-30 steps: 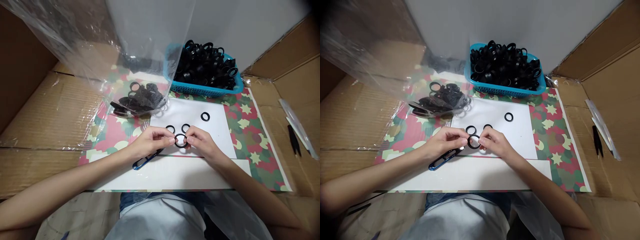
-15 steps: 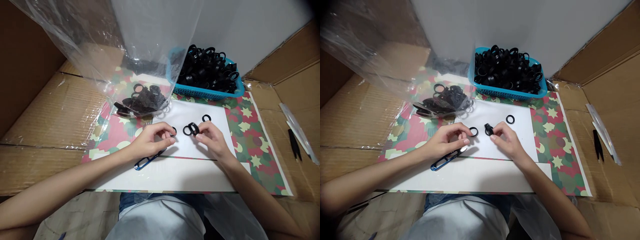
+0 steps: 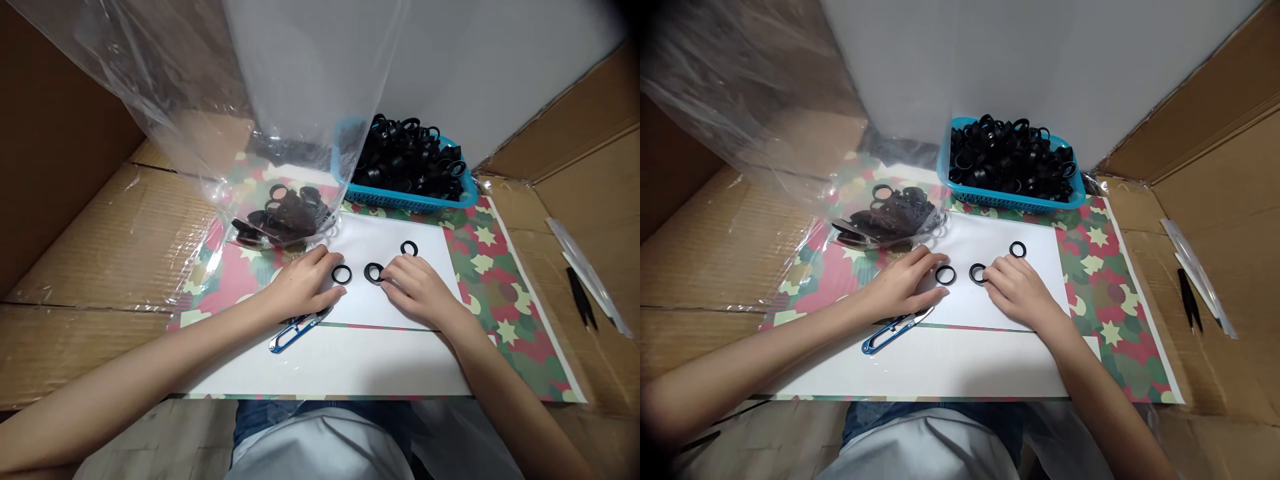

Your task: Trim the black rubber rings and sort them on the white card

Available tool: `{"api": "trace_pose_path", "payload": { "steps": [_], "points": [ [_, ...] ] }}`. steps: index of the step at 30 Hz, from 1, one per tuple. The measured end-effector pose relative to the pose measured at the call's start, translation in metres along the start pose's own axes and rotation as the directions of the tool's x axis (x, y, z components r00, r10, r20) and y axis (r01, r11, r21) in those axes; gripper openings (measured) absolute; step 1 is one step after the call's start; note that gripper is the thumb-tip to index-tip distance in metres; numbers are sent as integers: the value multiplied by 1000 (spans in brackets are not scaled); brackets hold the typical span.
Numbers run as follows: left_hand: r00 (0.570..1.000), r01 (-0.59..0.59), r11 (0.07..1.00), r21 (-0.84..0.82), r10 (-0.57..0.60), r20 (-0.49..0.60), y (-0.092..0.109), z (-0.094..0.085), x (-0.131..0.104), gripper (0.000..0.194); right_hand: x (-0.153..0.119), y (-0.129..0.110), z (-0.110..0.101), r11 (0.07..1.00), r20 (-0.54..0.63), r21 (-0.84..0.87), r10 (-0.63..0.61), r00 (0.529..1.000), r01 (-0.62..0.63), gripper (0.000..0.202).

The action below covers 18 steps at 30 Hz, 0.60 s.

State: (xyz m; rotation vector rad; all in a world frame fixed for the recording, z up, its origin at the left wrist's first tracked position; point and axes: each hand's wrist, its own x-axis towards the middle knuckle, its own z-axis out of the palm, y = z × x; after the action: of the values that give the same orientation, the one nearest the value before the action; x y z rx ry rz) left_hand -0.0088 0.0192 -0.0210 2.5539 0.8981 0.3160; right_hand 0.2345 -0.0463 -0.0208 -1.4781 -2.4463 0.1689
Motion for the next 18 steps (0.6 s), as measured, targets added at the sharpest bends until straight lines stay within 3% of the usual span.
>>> {"api": "trace_pose_path", "payload": {
  "steps": [2,4,7,10,15,18],
  "points": [
    [1000,-16,1000,-5,16,1,-2,0,2,38,-1,5,-4,999,0,39,33,999,-33,12],
    [999,-43,999,-19,43,-7,-3,0,5,32,-3,14,-10,990,-77,74,123,989,-117,13],
    [996,-77,996,-49,75,-44,2,-3,15,32,-7,33,-16,955,-190,83,295,936,-285,12],
    [991,-115,991,-72,110,-71,15,-5,33,35,-10,45,-18,915,-142,57,402,904,-398,11],
    [986,-167,986,-28,167,8,28,1,53,36,-5,46,-12,925,-67,-7,378,923,-380,10],
    [989,-144,984,-101,146,10,26,0,50,55,-1,42,-13,905,-94,170,409,908,-390,9]
  ]
}}
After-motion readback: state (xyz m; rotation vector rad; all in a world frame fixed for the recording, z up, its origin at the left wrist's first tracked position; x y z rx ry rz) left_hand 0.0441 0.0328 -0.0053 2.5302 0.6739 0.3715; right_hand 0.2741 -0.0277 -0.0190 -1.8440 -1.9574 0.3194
